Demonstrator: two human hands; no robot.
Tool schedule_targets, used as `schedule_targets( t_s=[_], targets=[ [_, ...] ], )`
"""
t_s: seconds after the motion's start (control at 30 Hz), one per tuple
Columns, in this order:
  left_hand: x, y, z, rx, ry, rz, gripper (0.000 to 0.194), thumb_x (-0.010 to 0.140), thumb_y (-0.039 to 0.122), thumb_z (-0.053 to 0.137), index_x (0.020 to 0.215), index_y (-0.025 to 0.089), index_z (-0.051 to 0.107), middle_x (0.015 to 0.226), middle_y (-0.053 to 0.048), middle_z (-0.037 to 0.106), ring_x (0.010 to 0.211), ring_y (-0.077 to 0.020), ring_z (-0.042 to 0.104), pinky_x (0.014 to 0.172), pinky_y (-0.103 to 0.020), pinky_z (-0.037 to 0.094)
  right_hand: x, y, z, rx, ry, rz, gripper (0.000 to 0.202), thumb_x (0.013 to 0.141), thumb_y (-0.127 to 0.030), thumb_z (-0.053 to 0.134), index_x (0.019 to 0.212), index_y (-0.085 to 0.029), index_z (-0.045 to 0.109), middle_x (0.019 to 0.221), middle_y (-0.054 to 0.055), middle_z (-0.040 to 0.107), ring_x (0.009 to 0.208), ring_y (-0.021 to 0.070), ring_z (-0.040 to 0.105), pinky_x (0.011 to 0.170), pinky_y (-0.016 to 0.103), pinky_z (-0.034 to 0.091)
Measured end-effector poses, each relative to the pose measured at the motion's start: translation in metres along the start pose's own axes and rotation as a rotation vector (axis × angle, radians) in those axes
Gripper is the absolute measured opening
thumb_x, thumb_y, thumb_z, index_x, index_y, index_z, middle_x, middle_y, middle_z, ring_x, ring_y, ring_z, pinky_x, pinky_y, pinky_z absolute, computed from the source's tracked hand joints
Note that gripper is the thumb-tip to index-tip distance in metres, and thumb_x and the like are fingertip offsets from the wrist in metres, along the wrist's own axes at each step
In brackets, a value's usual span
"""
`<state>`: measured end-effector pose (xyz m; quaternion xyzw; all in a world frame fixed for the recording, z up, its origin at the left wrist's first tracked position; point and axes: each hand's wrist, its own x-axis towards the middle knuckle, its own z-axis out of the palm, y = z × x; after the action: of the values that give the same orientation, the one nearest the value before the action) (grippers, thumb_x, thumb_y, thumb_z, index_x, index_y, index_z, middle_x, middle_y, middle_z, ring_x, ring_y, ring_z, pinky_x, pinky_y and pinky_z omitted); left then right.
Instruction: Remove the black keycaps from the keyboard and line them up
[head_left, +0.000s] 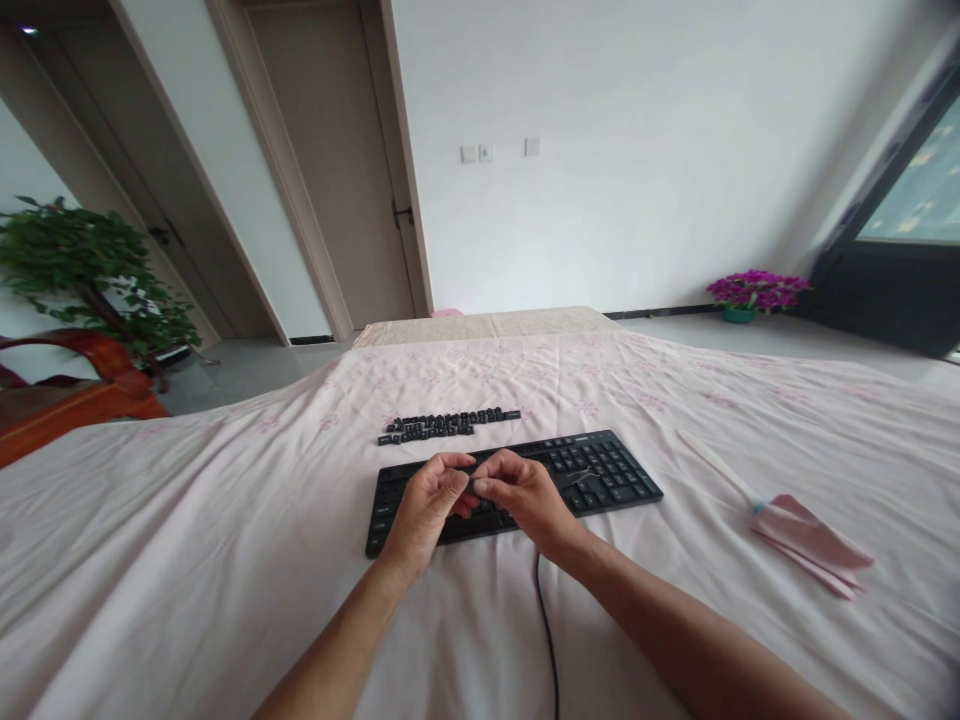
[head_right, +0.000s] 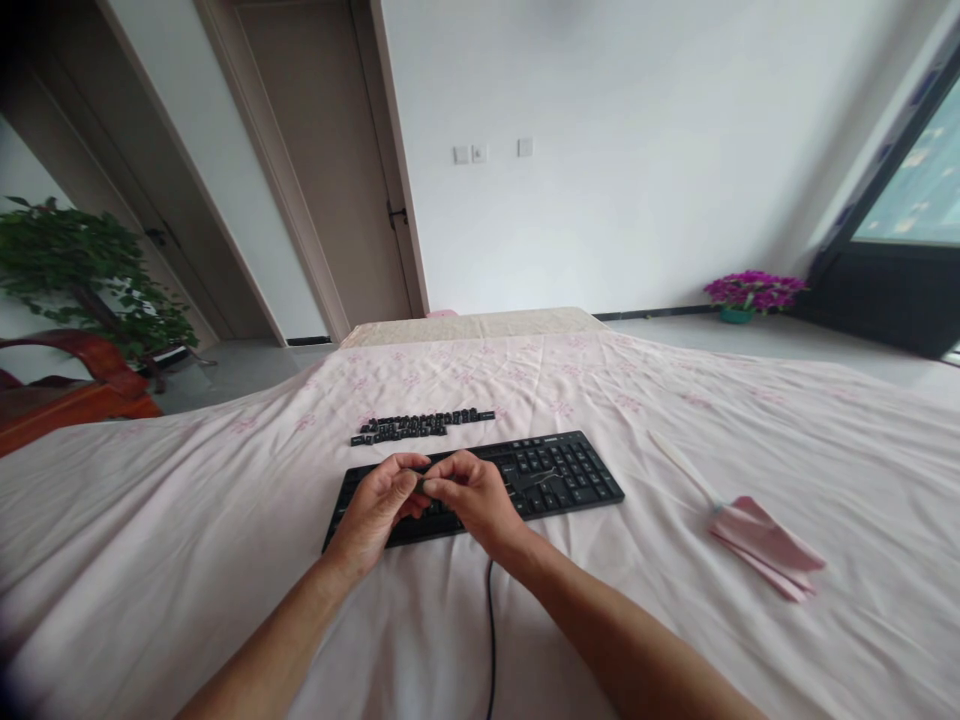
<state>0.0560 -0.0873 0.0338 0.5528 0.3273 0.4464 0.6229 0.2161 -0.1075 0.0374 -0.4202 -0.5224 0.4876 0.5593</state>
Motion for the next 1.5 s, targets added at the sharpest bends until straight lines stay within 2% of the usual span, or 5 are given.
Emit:
schedule_targets(
  t_s=[0.37, 0.87, 1.03, 1.23, 1.5],
  targets=[
    [-0.011, 0.015, 0.012, 0.568, 0.152, 0.438, 0.021, 0.079, 0.033, 0.067, 0.097, 0.022, 0.07, 0.085, -0.003, 0.059, 0.074, -0.0128, 0.057, 0.067, -0.023, 0.048, -0.013, 0.005, 0.01, 0.88, -0.217, 0.552, 0.032, 0.061, -0.024, 0.084, 0.075, -0.014, 0.056, 0.058, -0.007, 0.04, 0.047, 0.002, 0.028, 0.04, 0.014, 0.009],
    [-0.011, 0.017, 0.002, 0.84, 0.123, 0.691, 0.02, 0.08, 0.035, 0.065, 0.093, 0.021, 0.07, 0.081, -0.002, 0.058, 0.062, -0.0096, 0.053, 0.063, -0.022, 0.047, -0.021, 0.01, 0.013, 0.957, -0.271, 0.628, 0.034, 0.06, -0.02, 0.084, 0.073, -0.015, 0.053, 0.06, -0.007, 0.043, 0.048, 0.0021, 0.032, 0.04, 0.014, 0.01],
    [-0.007, 0.02, -0.013, 0.774, 0.105, 0.688, 0.049, 0.086, 0.053, 0.049, 0.122, 0.022, 0.056, 0.102, -0.008, 0.059, 0.075, -0.0136, 0.057, 0.07, -0.027, 0.048, 0.003, -0.003, -0.002, 0.556, -0.223, 0.372, 0.034, 0.066, -0.038, 0.079, 0.069, -0.016, 0.054, 0.054, -0.007, 0.038, 0.045, 0.0034, 0.022, 0.041, 0.018, 0.01],
    [0.015, 0.006, -0.066, 0.693, 0.594, 0.437, 0.043, 0.092, 0.044, 0.04, 0.126, 0.02, 0.051, 0.114, -0.009, 0.06, 0.075, -0.0138, 0.06, 0.079, -0.031, 0.048, 0.076, -0.004, -0.042, -0.647, 0.075, -0.011, 0.012, 0.075, -0.03, 0.065, 0.071, -0.018, 0.068, 0.072, 0.002, 0.06, 0.062, 0.0119, 0.05, 0.056, 0.024, 0.032],
    [0.025, -0.035, -0.119, 0.642, 0.703, 0.135, 0.048, 0.089, 0.051, 0.037, 0.112, 0.017, 0.062, 0.103, -0.008, 0.067, 0.071, -0.0173, 0.062, 0.074, -0.032, 0.049, 0.124, 0.03, -0.044, -1.283, 0.012, 0.005, 0.017, 0.082, -0.029, 0.057, 0.085, -0.022, 0.072, 0.099, 0.004, 0.065, 0.083, 0.0166, 0.057, 0.063, 0.025, 0.03]
  ],
)
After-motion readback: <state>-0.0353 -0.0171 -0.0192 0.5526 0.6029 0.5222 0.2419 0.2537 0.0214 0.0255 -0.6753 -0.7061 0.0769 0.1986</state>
